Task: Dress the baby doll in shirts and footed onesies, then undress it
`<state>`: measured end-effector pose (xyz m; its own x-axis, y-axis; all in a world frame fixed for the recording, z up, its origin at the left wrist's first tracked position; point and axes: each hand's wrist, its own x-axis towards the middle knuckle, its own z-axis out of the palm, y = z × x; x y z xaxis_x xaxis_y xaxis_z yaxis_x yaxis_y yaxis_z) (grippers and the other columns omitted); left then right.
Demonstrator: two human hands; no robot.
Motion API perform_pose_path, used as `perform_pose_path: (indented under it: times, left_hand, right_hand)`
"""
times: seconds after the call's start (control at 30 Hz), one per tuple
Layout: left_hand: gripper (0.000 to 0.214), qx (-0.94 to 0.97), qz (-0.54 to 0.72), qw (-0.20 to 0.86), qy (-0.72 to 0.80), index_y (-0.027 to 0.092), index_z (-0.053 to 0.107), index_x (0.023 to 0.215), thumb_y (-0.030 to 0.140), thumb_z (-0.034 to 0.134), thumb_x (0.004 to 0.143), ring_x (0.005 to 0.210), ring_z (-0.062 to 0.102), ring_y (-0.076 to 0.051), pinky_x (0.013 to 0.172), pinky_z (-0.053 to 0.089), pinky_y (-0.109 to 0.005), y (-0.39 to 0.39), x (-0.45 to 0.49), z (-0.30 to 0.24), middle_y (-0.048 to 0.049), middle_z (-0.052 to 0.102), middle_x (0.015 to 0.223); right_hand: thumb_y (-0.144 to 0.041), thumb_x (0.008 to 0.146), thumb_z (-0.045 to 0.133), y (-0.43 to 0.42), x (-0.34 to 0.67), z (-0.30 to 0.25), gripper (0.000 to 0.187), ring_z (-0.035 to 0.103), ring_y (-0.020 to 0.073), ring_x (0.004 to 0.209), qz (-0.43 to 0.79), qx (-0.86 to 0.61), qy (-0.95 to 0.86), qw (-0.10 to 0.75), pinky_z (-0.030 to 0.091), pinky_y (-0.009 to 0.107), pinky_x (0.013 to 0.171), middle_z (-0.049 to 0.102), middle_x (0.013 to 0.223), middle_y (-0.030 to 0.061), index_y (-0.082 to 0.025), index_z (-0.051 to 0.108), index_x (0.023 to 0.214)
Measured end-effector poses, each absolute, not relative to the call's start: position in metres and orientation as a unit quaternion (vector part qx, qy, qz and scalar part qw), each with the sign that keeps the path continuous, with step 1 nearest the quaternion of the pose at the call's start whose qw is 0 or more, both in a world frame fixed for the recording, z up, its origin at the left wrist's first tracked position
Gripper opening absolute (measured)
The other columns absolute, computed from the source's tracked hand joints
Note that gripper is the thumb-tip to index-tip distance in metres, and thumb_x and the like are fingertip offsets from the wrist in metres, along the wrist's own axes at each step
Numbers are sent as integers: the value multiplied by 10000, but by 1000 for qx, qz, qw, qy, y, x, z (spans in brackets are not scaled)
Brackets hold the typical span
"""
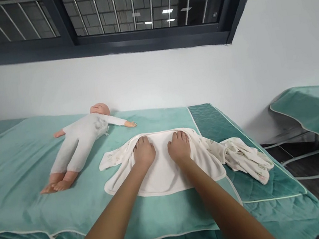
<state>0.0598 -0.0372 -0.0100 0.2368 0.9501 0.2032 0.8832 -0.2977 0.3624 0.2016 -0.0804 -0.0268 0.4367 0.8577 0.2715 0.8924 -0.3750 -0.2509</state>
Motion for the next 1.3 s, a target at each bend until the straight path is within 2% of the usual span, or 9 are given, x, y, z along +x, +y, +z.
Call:
perform_pose_path:
  times: [0.07, 0.17, 0.57, 0.87, 1.0, 1.17, 1.3]
  left_hand:
    - [526, 773, 208, 98, 591, 130, 395, 1428, 260, 387, 918, 1361, 402, -325, 1070, 387, -477, -33, 61, -8, -185, 444, 1472]
    - [590, 768, 219, 120, 590, 119, 320, 1483, 307, 381, 928, 1390, 366, -340, 1077, 382, -499, -27, 64, -5, -188, 398, 1517]
    - [628, 791, 185, 99, 575, 164, 253, 1538, 435, 286, 972, 1430, 308, -343, 1102, 345, -547, 1, 75, -12, -170, 342, 1560]
    - [620, 776, 199, 58, 596, 163, 255, 1538, 443, 244, 985, 1405, 345, -323, 1082, 384, -516, 24, 83, -16, -156, 366, 1549]
    - [610, 780, 209, 21, 589, 193, 242, 1545, 445, 240, 990, 1385, 377, -299, 1066, 416, -471, 26, 85, -18, -132, 385, 1542]
    - [629, 790, 202, 6, 579, 201, 205, 1558, 463, 241, 988, 1403, 355, -300, 1067, 419, -462, 31, 81, -18, -125, 370, 1552]
    - [622, 798, 206, 4, 567, 191, 234, 1550, 460, 234, 989, 1410, 345, -309, 1097, 387, -473, 36, 76, -23, -130, 369, 1551]
  right_hand:
    - [-215, 917, 370, -77, 200, -28, 554, 276, 320, 1430, -59, -821, -534, 195, 193, 452, 1149, 363, 1537, 200, -40, 403, 1442]
    - [-208, 928, 338, -71, 200, -30, 542, 275, 323, 1427, -71, -809, -541, 219, 190, 482, 1153, 368, 1530, 200, -53, 404, 1443]
    - [-421, 993, 297, -50, 211, -30, 589, 196, 379, 1458, -42, -816, -547, 183, 207, 662, 1091, 261, 1569, 238, -121, 324, 1499]
    - [-426, 1002, 274, -25, 225, -29, 586, 189, 336, 1466, -56, -808, -565, 160, 203, 606, 1122, 237, 1595, 183, -147, 296, 1516]
    - [-472, 1005, 234, -28, 228, -38, 615, 234, 341, 1437, -98, -797, -571, 170, 236, 591, 1111, 286, 1574, 189, -133, 301, 1514]
    - [-486, 1002, 232, -31, 227, -38, 642, 260, 362, 1416, -157, -784, -566, 200, 282, 573, 1090, 272, 1573, 204, -140, 240, 1543]
    - [-517, 997, 223, -29, 226, -41, 665, 267, 369, 1416, -144, -789, -566, 190, 282, 582, 1089, 264, 1579, 197, -154, 213, 1555]
